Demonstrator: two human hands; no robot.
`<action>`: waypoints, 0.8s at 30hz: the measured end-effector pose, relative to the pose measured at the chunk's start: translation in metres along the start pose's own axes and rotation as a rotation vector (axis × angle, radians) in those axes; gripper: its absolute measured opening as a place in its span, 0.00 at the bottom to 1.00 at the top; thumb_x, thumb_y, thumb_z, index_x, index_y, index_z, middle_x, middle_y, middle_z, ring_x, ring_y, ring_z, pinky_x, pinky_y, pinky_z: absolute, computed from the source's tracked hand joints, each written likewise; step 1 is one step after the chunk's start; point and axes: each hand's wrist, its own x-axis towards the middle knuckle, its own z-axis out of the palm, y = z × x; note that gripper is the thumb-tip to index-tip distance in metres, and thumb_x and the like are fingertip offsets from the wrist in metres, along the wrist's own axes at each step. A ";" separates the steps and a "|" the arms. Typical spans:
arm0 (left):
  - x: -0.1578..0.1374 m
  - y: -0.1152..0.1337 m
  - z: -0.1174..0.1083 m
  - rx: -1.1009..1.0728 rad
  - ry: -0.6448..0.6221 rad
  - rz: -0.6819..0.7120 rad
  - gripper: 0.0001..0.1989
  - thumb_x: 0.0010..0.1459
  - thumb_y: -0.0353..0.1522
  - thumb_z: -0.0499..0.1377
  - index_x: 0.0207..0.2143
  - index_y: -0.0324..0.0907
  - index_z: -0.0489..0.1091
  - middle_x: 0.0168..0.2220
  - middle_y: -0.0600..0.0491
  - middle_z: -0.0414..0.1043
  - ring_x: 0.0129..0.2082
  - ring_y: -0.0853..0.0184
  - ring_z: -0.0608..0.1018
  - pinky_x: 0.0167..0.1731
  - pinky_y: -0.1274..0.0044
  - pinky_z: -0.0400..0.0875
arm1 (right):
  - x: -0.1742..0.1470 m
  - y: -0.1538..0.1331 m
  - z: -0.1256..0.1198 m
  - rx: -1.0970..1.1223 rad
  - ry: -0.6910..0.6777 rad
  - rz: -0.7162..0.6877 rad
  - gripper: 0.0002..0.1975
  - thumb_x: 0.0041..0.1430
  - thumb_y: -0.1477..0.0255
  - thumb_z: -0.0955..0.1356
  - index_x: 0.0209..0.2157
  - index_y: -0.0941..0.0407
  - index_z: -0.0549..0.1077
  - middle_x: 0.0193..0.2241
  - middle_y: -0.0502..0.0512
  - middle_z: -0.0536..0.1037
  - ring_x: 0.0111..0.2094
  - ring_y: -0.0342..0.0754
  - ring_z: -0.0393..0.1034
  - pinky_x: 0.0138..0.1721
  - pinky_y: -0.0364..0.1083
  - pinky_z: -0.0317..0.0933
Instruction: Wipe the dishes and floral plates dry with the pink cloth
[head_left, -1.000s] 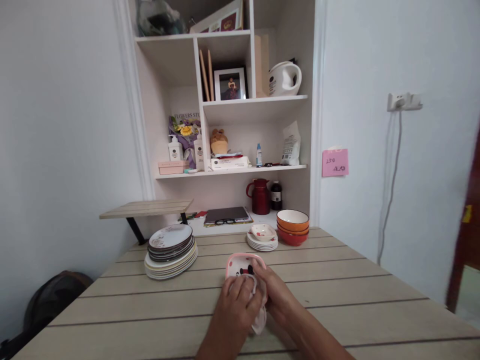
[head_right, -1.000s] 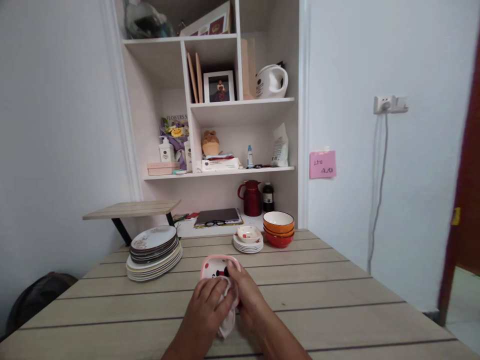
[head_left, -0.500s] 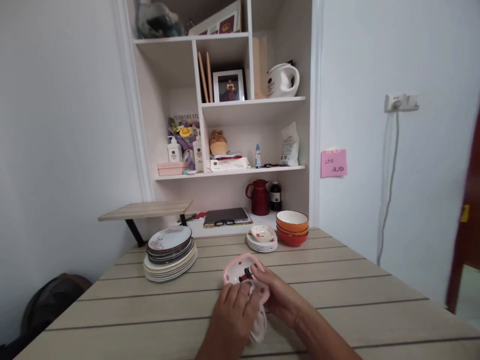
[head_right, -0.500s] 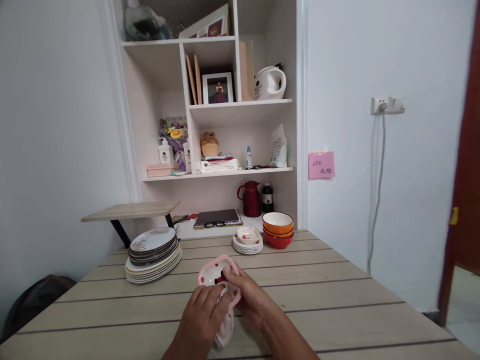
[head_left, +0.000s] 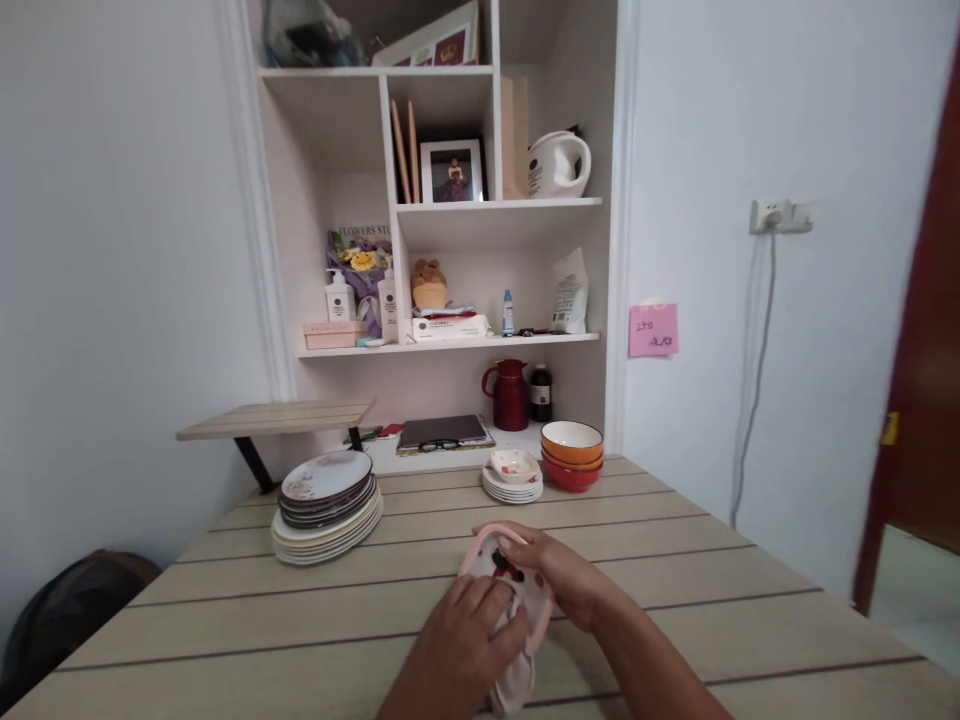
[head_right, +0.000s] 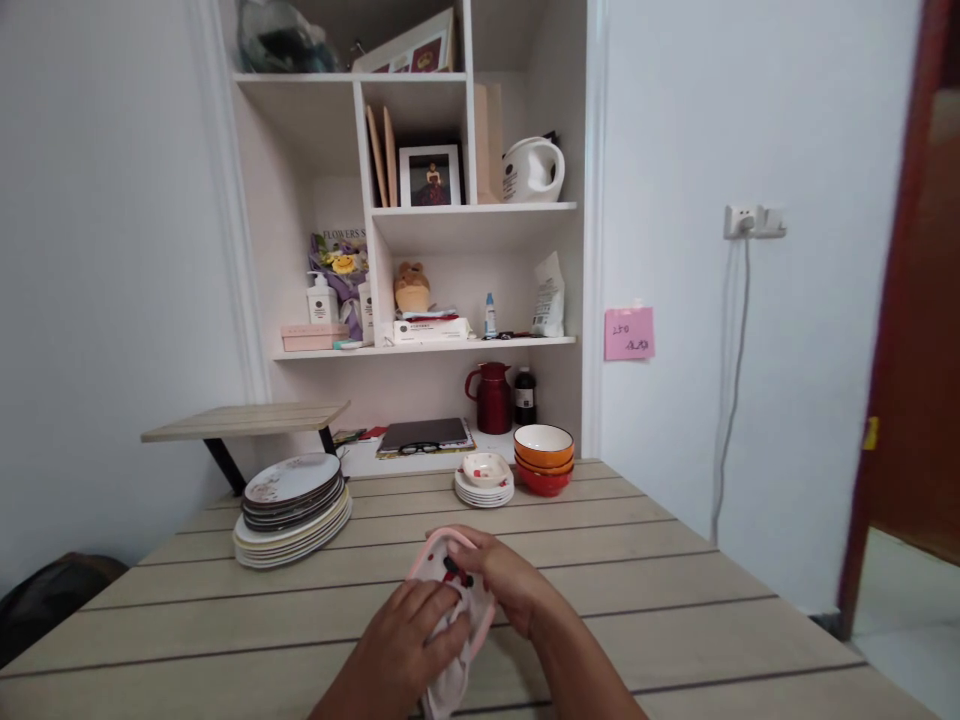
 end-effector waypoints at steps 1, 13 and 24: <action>-0.001 0.000 0.000 0.005 0.008 0.007 0.10 0.65 0.33 0.53 0.47 0.47 0.70 0.43 0.53 0.72 0.43 0.67 0.72 0.47 0.72 0.64 | 0.000 0.000 -0.002 -0.002 0.007 0.011 0.21 0.46 0.61 0.75 0.41 0.59 0.77 0.27 0.53 0.78 0.28 0.45 0.68 0.31 0.42 0.58; -0.002 0.002 0.005 0.178 0.252 -0.120 0.12 0.63 0.28 0.52 0.46 0.42 0.70 0.44 0.48 0.74 0.44 0.62 0.74 0.47 0.68 0.67 | 0.012 0.022 0.018 0.607 -0.068 -0.090 0.29 0.50 0.65 0.73 0.54 0.51 0.68 0.42 0.54 0.79 0.38 0.49 0.74 0.47 0.49 0.63; -0.005 0.001 0.005 0.071 0.048 -0.185 0.15 0.64 0.27 0.52 0.52 0.44 0.67 0.48 0.47 0.72 0.48 0.63 0.73 0.48 0.69 0.70 | 0.012 0.025 0.026 0.343 0.143 -0.051 0.15 0.50 0.60 0.73 0.35 0.54 0.71 0.23 0.47 0.74 0.25 0.44 0.68 0.29 0.42 0.59</action>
